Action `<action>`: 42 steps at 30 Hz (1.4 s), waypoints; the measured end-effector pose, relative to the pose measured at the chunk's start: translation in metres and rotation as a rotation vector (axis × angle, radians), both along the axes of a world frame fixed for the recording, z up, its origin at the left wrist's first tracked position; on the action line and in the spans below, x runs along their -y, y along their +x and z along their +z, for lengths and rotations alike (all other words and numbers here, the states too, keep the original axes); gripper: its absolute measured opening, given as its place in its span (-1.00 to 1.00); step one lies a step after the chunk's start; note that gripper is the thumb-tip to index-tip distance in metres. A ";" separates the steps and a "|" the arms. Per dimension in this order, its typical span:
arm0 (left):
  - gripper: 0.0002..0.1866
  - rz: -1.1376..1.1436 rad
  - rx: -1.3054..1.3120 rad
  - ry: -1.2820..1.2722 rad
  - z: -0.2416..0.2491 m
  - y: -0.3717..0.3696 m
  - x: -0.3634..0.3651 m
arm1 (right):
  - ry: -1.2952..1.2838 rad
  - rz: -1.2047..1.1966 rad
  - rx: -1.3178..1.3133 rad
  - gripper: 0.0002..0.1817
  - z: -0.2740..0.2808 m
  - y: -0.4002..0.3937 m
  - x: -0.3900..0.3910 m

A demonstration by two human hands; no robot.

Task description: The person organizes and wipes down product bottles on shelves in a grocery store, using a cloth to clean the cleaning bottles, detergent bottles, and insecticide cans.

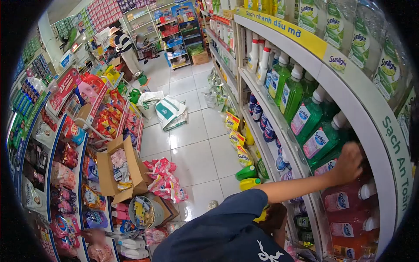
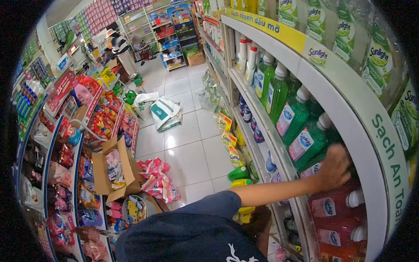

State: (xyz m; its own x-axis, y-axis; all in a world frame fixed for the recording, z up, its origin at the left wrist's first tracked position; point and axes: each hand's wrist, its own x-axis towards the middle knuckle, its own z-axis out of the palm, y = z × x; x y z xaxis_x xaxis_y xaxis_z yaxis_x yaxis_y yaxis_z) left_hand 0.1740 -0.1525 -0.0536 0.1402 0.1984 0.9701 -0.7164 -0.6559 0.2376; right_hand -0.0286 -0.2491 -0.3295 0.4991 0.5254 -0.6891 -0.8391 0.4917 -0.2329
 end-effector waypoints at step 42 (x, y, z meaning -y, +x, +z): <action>-0.85 -0.812 -0.619 -0.174 0.062 -0.219 -0.127 | 0.080 0.211 0.137 -0.72 0.044 0.042 -0.063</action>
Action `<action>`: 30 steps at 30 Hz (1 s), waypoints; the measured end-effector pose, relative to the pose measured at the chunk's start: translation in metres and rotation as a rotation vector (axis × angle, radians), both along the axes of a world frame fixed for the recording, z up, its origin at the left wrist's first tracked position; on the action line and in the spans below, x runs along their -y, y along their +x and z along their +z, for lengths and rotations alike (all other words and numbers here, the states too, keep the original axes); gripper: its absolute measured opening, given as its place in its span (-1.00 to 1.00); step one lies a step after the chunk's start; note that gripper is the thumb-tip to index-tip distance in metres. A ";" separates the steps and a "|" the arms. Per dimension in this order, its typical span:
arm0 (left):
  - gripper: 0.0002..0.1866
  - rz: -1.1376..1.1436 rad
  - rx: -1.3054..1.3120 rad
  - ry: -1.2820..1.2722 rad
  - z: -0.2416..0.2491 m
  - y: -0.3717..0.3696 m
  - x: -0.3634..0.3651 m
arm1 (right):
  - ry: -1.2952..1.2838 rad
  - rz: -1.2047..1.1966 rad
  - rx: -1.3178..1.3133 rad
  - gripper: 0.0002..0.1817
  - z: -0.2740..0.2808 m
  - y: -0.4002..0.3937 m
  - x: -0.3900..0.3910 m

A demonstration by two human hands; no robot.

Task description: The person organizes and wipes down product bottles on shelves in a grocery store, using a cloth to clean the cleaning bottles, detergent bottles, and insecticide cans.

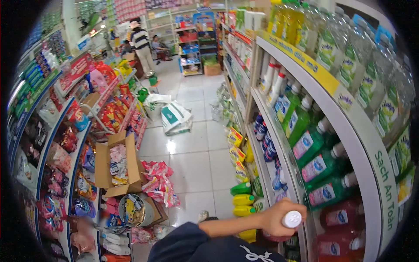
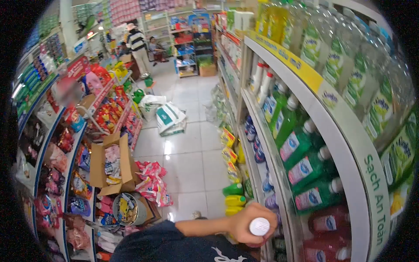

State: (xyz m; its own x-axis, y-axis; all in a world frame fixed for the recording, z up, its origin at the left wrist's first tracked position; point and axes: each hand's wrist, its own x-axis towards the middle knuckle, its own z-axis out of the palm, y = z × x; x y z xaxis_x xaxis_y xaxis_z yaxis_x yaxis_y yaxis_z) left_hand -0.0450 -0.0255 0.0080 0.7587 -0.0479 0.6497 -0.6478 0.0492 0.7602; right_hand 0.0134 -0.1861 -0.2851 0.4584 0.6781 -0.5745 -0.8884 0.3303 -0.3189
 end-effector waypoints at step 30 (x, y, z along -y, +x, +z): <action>-0.63 0.631 0.324 -0.496 -0.008 -0.369 -0.043 | 0.391 0.685 0.279 -0.75 0.128 -0.236 -0.123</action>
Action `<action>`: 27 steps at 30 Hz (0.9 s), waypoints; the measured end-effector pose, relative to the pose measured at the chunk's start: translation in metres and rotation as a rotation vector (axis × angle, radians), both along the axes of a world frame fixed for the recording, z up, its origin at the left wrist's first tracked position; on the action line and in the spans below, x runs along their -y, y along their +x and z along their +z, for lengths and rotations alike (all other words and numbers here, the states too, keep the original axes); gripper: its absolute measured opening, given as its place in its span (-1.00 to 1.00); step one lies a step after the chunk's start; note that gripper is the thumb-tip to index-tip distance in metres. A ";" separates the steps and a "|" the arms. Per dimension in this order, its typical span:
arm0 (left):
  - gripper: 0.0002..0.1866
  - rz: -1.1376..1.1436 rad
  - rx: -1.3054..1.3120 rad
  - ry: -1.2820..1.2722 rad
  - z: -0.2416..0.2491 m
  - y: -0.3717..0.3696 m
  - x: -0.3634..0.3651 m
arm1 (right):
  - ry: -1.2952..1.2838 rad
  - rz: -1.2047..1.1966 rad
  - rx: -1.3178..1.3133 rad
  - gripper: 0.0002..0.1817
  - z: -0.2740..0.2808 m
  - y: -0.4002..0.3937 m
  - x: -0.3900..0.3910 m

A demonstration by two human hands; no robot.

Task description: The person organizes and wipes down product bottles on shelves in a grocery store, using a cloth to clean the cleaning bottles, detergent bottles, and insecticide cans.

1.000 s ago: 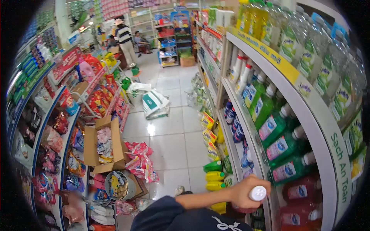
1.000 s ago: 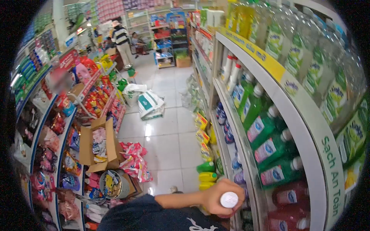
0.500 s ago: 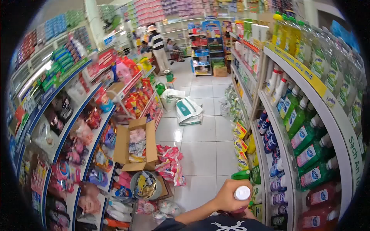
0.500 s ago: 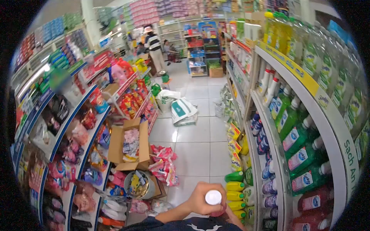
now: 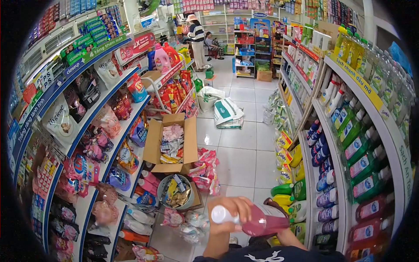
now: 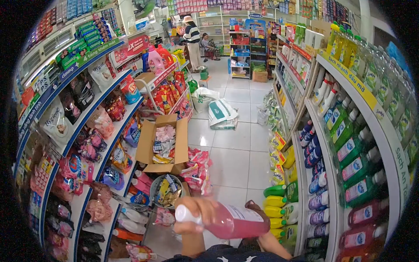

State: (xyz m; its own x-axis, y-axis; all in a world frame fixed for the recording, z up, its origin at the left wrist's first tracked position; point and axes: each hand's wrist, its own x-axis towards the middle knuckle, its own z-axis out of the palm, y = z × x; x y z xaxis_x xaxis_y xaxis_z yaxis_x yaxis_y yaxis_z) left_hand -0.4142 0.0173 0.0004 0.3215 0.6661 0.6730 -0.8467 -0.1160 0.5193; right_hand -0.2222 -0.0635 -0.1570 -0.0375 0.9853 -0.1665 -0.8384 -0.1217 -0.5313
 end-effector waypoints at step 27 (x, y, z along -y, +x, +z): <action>-0.75 0.138 -0.476 0.168 -0.004 -0.072 0.069 | -0.147 0.644 0.598 -0.62 -0.006 -0.092 0.009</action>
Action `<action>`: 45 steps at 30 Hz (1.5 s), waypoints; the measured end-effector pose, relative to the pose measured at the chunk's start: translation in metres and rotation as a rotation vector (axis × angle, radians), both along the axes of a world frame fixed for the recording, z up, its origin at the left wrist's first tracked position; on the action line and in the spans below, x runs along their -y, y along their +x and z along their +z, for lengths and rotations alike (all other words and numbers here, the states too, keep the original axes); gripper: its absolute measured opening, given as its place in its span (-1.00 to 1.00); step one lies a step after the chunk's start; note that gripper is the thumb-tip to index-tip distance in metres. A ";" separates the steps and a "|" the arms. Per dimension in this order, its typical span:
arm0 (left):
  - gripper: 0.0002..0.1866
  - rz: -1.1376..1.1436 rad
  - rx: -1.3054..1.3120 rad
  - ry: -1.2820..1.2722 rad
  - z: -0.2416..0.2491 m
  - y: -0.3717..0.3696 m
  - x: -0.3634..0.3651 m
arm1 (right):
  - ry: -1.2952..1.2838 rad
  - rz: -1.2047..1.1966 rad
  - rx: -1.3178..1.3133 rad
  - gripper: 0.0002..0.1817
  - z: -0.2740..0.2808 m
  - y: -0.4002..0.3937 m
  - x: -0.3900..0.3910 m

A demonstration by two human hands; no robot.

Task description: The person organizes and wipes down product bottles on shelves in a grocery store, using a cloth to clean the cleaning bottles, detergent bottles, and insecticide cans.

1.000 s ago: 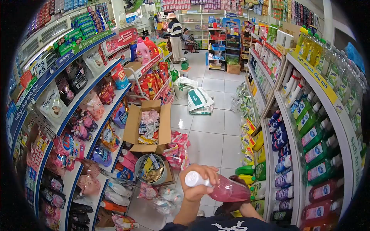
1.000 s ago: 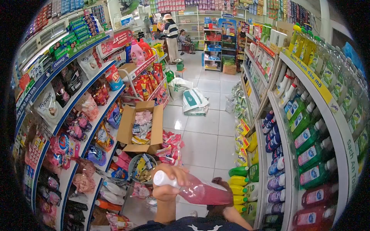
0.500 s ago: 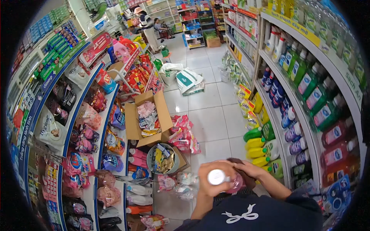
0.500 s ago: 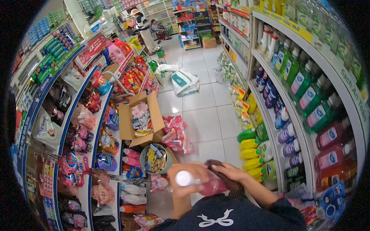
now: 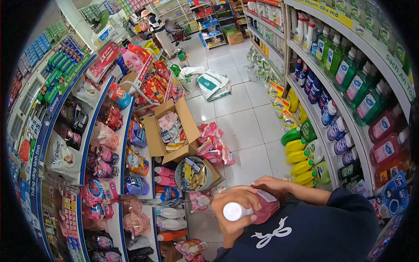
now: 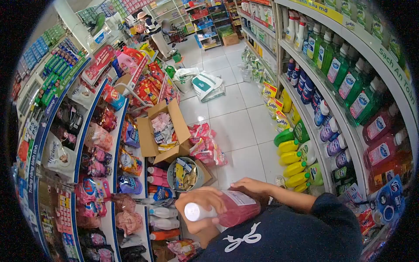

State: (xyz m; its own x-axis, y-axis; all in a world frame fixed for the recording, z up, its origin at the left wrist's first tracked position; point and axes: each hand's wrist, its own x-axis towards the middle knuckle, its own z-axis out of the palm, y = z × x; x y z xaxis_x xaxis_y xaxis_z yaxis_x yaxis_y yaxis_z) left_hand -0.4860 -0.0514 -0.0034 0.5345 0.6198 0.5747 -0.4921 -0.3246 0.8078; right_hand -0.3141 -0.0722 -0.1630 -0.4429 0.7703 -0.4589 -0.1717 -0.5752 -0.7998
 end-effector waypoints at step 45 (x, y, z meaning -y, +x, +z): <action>-0.72 0.066 0.379 -0.116 -0.011 -0.033 0.007 | 0.185 -0.310 -0.451 -0.05 0.043 -0.007 0.047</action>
State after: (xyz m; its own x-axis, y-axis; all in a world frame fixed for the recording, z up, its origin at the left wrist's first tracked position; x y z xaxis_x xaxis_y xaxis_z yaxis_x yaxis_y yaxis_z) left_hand -0.5186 -0.0583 -0.0147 0.2550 0.7181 0.6475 -0.7435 -0.2826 0.6061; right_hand -0.3211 -0.1192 -0.1202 -0.3042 0.9447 -0.1228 -0.6569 -0.3014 -0.6911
